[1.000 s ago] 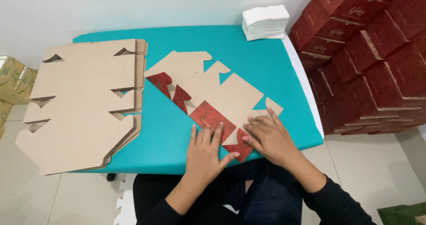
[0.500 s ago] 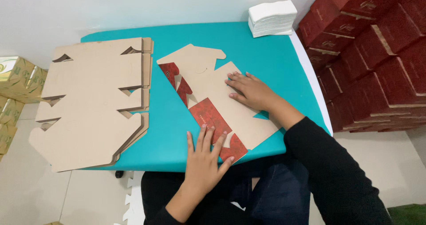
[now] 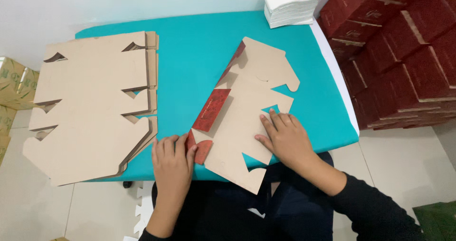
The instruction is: The person folds a cardboard template along its pre-scored lines by hand, bending the side panels and tucking the tabs inward until it forms a square box.
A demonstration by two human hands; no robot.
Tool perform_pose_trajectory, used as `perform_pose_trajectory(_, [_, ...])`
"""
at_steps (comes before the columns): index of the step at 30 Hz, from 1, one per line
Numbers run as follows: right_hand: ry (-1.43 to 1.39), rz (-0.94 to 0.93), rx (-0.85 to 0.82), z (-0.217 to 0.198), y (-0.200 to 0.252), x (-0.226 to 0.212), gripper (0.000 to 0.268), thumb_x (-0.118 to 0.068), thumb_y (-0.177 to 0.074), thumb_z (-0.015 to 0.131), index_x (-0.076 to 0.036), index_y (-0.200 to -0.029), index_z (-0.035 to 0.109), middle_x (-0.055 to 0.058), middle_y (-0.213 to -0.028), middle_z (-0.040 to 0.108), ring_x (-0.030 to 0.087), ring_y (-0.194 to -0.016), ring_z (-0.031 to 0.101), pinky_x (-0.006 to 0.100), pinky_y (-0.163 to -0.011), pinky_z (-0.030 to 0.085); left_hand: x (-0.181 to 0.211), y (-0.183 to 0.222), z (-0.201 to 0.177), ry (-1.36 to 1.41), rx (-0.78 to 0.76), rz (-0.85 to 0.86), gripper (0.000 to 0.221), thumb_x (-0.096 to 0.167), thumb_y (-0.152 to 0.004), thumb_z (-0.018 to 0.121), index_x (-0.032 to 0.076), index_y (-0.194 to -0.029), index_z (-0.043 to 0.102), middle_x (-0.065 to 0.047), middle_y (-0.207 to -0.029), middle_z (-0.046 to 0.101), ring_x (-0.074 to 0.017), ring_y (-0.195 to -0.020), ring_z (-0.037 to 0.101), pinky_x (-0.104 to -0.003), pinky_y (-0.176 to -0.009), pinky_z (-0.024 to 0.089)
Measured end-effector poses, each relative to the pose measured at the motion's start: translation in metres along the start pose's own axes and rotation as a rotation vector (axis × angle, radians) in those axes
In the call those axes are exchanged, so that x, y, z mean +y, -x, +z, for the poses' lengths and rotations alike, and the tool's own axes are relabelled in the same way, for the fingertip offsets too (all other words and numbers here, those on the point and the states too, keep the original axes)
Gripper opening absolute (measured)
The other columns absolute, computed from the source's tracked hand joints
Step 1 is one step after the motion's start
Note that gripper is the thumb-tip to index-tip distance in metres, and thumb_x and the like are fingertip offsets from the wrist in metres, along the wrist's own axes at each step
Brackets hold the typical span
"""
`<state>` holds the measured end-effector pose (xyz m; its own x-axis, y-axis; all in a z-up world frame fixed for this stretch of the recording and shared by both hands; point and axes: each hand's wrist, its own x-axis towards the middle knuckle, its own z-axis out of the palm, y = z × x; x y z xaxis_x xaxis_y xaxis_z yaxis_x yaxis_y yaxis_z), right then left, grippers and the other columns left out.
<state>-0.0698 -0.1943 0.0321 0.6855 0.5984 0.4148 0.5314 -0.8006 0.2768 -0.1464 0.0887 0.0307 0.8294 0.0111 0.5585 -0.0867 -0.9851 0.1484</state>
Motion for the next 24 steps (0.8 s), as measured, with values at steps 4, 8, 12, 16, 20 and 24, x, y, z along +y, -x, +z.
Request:
perform_pose_trajectory(4, [0.02, -0.074, -0.001, -0.005, -0.016, 0.024, 0.046, -0.053, -0.087, 0.056, -0.011, -0.1, 0.066, 0.007, -0.083, 0.061, 0.028, -0.1, 0.058, 0.045, -0.101, 0.04, 0.018, -0.004, 0.007, 0.033, -0.241, -0.014, 0.073, 0.059, -0.09, 0.04, 0.002, -0.134, 0.048, -0.014, -0.12, 0.051, -0.0315, -0.126, 0.041, -0.06, -0.113, 0.015])
perform_pose_trajectory(8, [-0.413, -0.004, -0.286, 0.004, -0.049, 0.059, 0.038, -0.049, -0.087, 0.055, -0.02, -0.112, 0.061, 0.006, -0.128, 0.053, 0.028, -0.132, 0.041, 0.047, -0.113, 0.028, 0.018, -0.021, 0.035, -0.009, -0.426, 0.051, 0.087, 0.066, -0.089, 0.038, -0.002, -0.142, 0.033, -0.022, -0.144, 0.031, -0.0409, -0.141, 0.018, -0.063, -0.113, 0.0])
perform_pose_trajectory(12, [-0.411, 0.005, -0.506, 0.024, -0.068, 0.069, 0.06, -0.059, -0.092, 0.039, -0.026, -0.142, 0.038, 0.009, -0.154, 0.029, 0.033, -0.142, 0.023, 0.052, -0.115, 0.019, 0.002, -0.072, 0.07, -0.071, -0.456, 0.137, 0.072, 0.059, -0.094, 0.032, 0.01, -0.146, 0.033, -0.018, -0.154, 0.023, -0.0371, -0.145, 0.01, -0.058, -0.115, -0.004])
perform_pose_trajectory(16, [-0.207, 0.133, -0.602, 0.03, -0.087, 0.058, 0.065, -0.064, -0.093, 0.027, -0.029, -0.148, 0.028, 0.012, -0.154, 0.027, 0.035, -0.142, 0.024, 0.054, -0.111, 0.025, -0.01, -0.129, 0.096, -0.234, -0.38, 0.15, 0.068, 0.057, -0.096, 0.032, 0.016, -0.149, 0.027, -0.014, -0.157, 0.017, -0.0329, -0.146, 0.007, -0.056, -0.117, -0.007])
perform_pose_trajectory(20, [-0.133, 0.196, -0.704, 0.022, -0.108, 0.056, 0.066, -0.062, -0.093, 0.028, -0.025, -0.147, 0.032, 0.017, -0.15, 0.034, 0.04, -0.136, 0.034, 0.056, -0.1, 0.041, -0.031, -0.143, 0.085, 0.184, -0.489, 0.062, 0.087, 0.065, -0.081, 0.053, 0.019, -0.15, 0.026, -0.011, -0.154, 0.025, -0.0328, -0.143, 0.019, -0.059, -0.115, -0.001])
perform_pose_trajectory(24, [-0.162, 0.238, -0.738, 0.012, -0.114, 0.056, 0.065, -0.061, -0.092, 0.033, -0.025, -0.146, 0.036, 0.017, -0.149, 0.037, 0.042, -0.134, 0.037, 0.057, -0.096, 0.043, -0.036, -0.125, 0.048, 0.355, -0.776, 0.069, 0.117, 0.064, -0.052, 0.079, 0.026, -0.149, 0.025, -0.003, -0.157, 0.021, -0.0279, -0.145, 0.014, -0.059, -0.115, -0.001])
